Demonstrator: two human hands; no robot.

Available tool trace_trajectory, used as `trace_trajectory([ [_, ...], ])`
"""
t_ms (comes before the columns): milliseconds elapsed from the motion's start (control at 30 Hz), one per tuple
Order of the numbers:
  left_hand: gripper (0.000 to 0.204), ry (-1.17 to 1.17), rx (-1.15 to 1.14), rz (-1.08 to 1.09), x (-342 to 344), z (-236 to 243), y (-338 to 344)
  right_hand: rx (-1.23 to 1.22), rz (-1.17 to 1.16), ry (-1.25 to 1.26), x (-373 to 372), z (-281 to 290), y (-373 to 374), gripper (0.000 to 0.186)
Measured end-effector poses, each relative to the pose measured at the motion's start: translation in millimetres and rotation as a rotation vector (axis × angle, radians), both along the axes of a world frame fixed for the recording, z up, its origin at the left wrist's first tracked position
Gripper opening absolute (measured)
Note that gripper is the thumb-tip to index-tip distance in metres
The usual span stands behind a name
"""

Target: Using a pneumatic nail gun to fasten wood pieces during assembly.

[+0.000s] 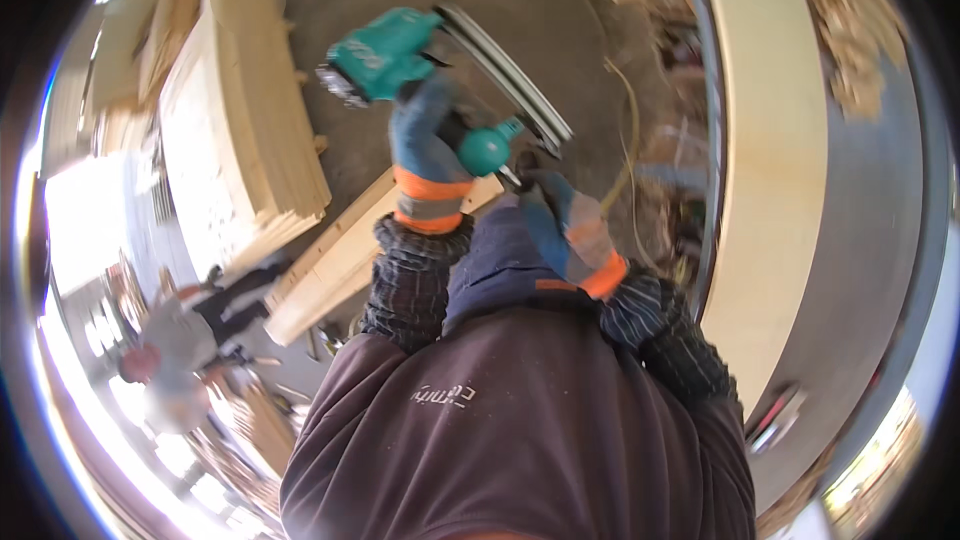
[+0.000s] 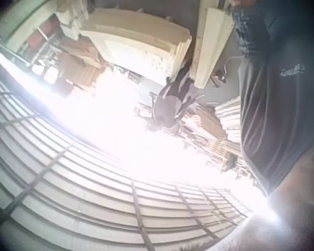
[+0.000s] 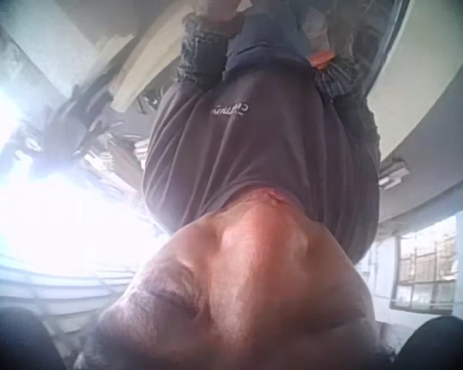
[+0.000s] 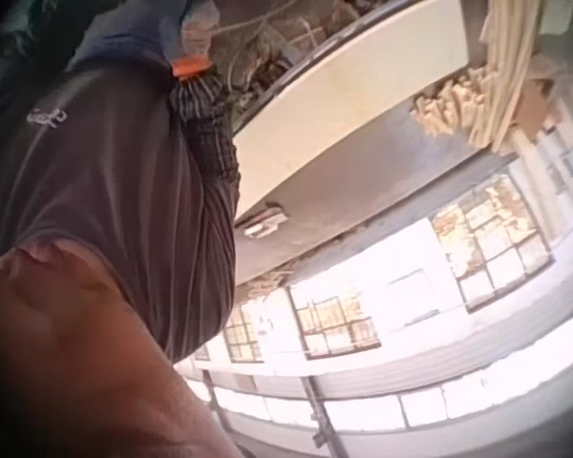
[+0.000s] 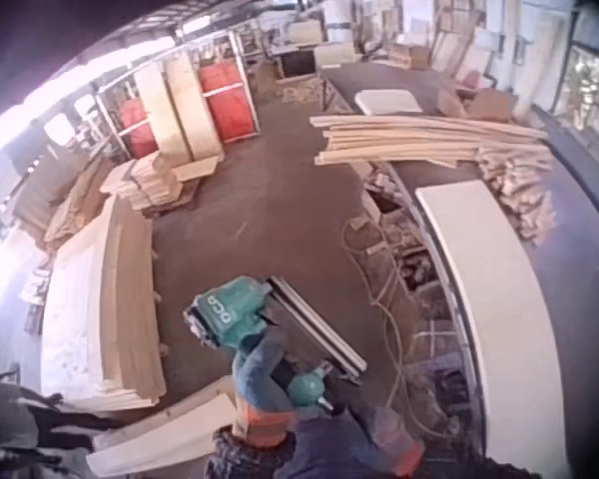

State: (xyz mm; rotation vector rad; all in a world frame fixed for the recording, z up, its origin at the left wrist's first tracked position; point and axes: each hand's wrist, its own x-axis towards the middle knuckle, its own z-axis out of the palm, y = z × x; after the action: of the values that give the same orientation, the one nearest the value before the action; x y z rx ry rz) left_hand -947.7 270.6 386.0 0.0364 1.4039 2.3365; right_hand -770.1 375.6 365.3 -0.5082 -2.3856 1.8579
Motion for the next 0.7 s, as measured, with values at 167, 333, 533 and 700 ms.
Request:
trace_trajectory([
  [167,0.009,-0.017,0.064,-0.214,84.8,33.7,48.4,-0.231,-0.282,0.053,88.3,20.6,-0.7,0.025],
  [333,0.011,0.080,0.023,-0.374,172.2,58.8,18.3,-0.396,-0.456,0.136,172.7,38.4,-61.3,0.025],
  [533,0.016,0.751,-0.173,-0.551,164.3,77.2,-6.1,-0.271,-0.648,0.086,165.5,55.1,-114.2,0.028],
  [700,0.016,0.929,-0.054,-0.820,187.7,103.7,-20.6,-0.112,-0.726,0.373,176.8,58.6,-156.2,0.024],
])
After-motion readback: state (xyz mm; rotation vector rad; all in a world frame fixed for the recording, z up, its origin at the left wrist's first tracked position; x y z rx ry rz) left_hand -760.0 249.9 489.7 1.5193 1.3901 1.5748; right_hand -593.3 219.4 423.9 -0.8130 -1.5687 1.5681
